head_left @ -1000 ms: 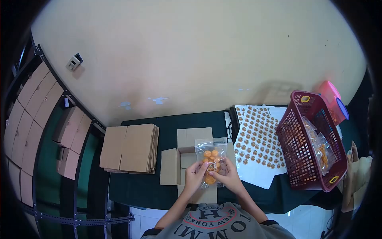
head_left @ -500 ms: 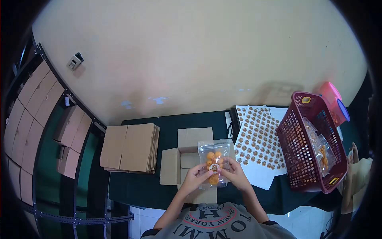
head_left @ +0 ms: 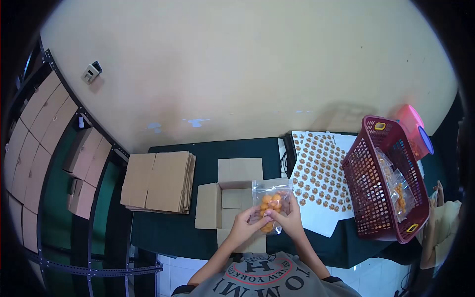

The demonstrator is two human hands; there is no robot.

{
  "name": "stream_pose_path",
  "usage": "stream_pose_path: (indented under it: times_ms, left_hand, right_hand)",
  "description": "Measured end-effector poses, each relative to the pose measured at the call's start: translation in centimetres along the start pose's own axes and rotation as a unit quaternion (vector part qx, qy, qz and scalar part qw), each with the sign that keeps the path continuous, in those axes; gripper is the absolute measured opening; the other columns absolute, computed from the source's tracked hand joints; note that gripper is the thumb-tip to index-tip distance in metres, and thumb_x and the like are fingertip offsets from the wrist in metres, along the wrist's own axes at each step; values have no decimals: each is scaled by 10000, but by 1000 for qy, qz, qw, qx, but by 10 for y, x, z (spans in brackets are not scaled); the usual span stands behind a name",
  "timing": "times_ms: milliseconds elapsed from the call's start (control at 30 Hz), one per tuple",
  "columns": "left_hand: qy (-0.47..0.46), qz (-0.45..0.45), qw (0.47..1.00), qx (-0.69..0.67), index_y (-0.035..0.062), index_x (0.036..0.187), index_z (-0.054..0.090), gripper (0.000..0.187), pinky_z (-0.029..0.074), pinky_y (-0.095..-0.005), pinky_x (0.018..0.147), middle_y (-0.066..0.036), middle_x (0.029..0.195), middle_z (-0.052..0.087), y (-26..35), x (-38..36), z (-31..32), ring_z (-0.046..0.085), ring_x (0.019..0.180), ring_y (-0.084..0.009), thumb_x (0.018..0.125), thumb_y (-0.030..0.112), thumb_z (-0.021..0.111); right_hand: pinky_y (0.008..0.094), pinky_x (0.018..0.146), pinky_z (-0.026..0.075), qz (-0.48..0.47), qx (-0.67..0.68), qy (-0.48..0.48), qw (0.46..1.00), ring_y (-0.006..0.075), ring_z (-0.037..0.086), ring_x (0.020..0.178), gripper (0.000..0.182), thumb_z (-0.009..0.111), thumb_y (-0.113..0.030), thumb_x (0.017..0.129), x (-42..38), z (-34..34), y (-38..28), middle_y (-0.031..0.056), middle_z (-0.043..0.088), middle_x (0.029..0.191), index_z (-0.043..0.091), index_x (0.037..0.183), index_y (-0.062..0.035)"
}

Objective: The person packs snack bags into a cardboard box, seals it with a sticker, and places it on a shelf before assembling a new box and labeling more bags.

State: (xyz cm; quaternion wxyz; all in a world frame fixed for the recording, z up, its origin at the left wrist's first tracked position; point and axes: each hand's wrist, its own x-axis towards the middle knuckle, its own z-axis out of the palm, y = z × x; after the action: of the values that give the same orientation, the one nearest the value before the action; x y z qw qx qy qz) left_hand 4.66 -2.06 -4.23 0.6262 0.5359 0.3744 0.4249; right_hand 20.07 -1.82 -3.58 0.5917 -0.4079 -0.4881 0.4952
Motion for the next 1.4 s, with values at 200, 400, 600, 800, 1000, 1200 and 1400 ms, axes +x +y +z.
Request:
stream_pose_path:
  times_ms: [200,400,600,800,1000,1200,1400]
  left_hand:
    - [5,25,999,-24,-45,1092,531,316,484,-242,761,-91,1001,599,-5,-2,5,580,895,-113,831,104,631]
    - [60,5,998,6,-77,1108,519,322,487,-252,791,-107,980,615,-10,0,-4,593,910,-128,863,118,590]
    - [68,16,997,-26,-62,1068,543,279,483,-232,753,-81,959,614,-14,2,-10,587,883,-115,887,149,561]
    - [105,-21,993,-47,-43,1059,552,283,483,-218,727,-55,942,613,-7,0,-8,580,845,-87,896,189,551]
    - [95,-14,994,-44,-43,1042,551,272,487,-221,728,-57,952,609,-7,0,-7,581,846,-90,894,185,555]
    - [57,50,993,-91,-58,1074,523,284,484,-229,762,-81,980,605,-11,1,-2,584,889,-109,844,84,611]
    - [64,13,989,-130,-63,1095,502,326,480,-240,801,-97,1010,600,-11,2,-5,581,927,-120,827,71,629]
  right_hand:
    - [269,798,471,45,30,-8,998,134,577,907,346,688,-23,752,4,-5,6,75,581,949,460,1013,-21]
    - [260,795,470,24,78,-24,996,121,577,885,346,660,-26,781,3,6,3,54,578,930,463,1063,1]
    - [243,801,459,71,35,-61,995,102,565,890,318,616,-45,824,0,-3,6,61,575,964,456,1091,22]
    - [233,803,455,94,88,-66,989,94,559,891,262,577,-48,855,0,-6,4,57,571,963,463,1079,26]
    - [233,801,455,56,84,-60,993,97,561,894,253,578,-24,848,-3,-2,5,57,568,969,461,1067,24]
    - [227,783,451,64,66,-51,994,87,552,882,261,582,-15,842,-2,-3,9,39,555,945,454,1068,11]
    - [215,778,439,77,61,-63,993,70,522,880,239,587,-32,847,-7,2,2,20,526,936,463,1049,1]
